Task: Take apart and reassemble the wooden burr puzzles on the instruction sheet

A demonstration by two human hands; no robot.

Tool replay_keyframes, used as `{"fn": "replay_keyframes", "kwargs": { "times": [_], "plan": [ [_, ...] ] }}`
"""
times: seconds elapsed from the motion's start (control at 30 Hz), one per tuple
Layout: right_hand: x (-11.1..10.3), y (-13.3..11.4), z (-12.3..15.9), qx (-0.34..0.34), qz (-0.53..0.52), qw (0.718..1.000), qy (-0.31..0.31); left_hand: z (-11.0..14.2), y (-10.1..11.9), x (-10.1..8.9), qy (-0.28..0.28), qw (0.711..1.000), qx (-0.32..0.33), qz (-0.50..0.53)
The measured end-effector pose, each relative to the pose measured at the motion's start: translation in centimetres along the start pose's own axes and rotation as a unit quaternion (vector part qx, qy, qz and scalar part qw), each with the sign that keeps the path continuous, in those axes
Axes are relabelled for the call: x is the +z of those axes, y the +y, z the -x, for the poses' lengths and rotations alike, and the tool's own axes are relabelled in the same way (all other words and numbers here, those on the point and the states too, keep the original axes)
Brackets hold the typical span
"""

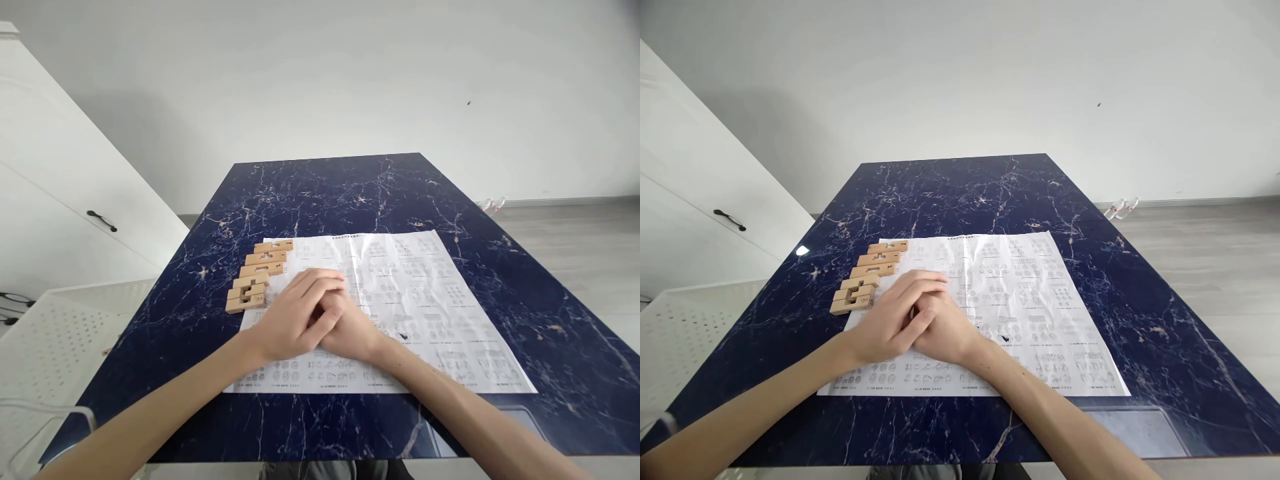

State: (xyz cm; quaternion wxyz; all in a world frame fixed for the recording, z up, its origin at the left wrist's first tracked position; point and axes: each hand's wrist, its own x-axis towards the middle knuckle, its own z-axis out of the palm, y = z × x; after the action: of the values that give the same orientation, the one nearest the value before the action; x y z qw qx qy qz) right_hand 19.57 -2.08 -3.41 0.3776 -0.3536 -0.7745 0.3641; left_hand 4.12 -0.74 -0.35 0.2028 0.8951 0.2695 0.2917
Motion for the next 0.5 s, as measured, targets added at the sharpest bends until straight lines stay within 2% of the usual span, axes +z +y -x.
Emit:
{"fn": "replay_keyframes", "kwargs": {
  "times": [0.1,0.23,0.5],
  "plan": [
    [-0.21,0.11,-0.11,0.006,-0.029,1.0,0.009,-0.88,0.09,0.85,0.02,0.993,-0.057,0.097],
    [-0.15,-0.25,-0.17,0.029,-0.063,0.997,0.025,-0.51,-0.17,0.52,0.005,0.983,-0.126,0.134],
    [0.18,-0.67,-0.27,0.048,-0.089,0.994,0.042,-0.21,-0.26,0.22,-0.005,0.975,-0.144,0.169]
  ]
}}
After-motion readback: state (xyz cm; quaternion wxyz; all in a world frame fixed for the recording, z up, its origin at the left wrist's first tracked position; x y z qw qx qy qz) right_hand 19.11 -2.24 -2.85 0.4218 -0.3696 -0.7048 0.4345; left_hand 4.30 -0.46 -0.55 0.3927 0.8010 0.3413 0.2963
